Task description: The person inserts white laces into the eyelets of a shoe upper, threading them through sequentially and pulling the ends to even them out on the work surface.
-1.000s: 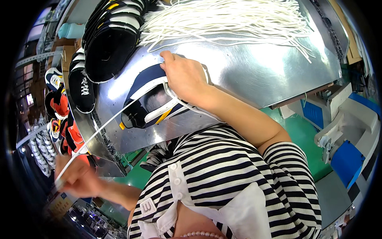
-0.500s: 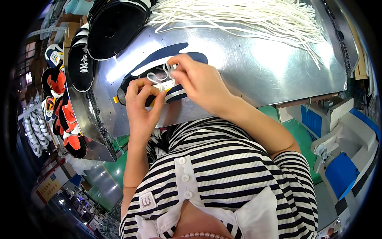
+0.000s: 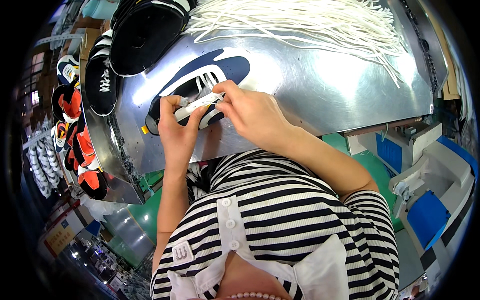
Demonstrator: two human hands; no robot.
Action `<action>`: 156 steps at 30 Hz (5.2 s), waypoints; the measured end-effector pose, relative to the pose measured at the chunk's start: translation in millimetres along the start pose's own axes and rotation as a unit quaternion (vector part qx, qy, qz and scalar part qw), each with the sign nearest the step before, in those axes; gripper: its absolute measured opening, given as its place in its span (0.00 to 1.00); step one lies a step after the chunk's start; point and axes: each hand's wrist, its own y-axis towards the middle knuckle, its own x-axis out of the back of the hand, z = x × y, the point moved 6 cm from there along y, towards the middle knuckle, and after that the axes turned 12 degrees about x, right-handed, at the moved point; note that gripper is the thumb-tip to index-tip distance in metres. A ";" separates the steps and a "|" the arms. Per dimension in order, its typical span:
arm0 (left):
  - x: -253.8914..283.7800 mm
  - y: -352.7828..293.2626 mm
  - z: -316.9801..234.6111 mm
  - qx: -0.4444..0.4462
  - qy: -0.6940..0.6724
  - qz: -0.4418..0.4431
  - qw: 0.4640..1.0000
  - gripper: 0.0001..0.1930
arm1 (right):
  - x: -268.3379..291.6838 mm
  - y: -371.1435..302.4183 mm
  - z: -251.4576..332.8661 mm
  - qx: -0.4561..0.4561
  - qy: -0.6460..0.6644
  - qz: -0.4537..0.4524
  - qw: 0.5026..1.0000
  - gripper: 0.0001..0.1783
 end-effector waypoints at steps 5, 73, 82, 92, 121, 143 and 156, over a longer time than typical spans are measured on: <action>-0.8 -0.1 -1.1 0.033 -0.031 0.029 0.999 0.23 | 3.7 3.5 1.0 -0.002 -0.003 -0.029 1.000 0.15; -3.9 10.4 -4.5 -0.069 -0.070 0.046 0.994 0.13 | -37.3 -18.6 2.4 -0.191 0.440 0.095 0.872 0.13; 5.4 -1.5 -29.7 -0.198 -0.005 -0.020 0.980 0.06 | 1.8 -14.7 -4.8 -0.040 -0.131 0.136 0.981 0.16; 13.2 -14.9 -52.1 -0.255 0.000 -0.052 0.966 0.07 | 18.6 11.2 5.3 0.014 -0.105 -0.078 0.991 0.12; -5.4 23.0 1.1 -0.058 -0.102 0.223 0.968 0.12 | -5.7 29.1 -10.7 -0.057 0.166 -0.066 0.982 0.07; -5.3 4.0 -22.4 -0.187 0.041 0.003 0.981 0.12 | 9.6 -8.1 -4.7 -0.002 0.031 -0.029 0.999 0.09; -15.0 -16.3 -23.7 -0.234 0.008 0.046 0.971 0.15 | -4.8 1.9 -3.8 -0.042 -0.122 0.032 0.991 0.14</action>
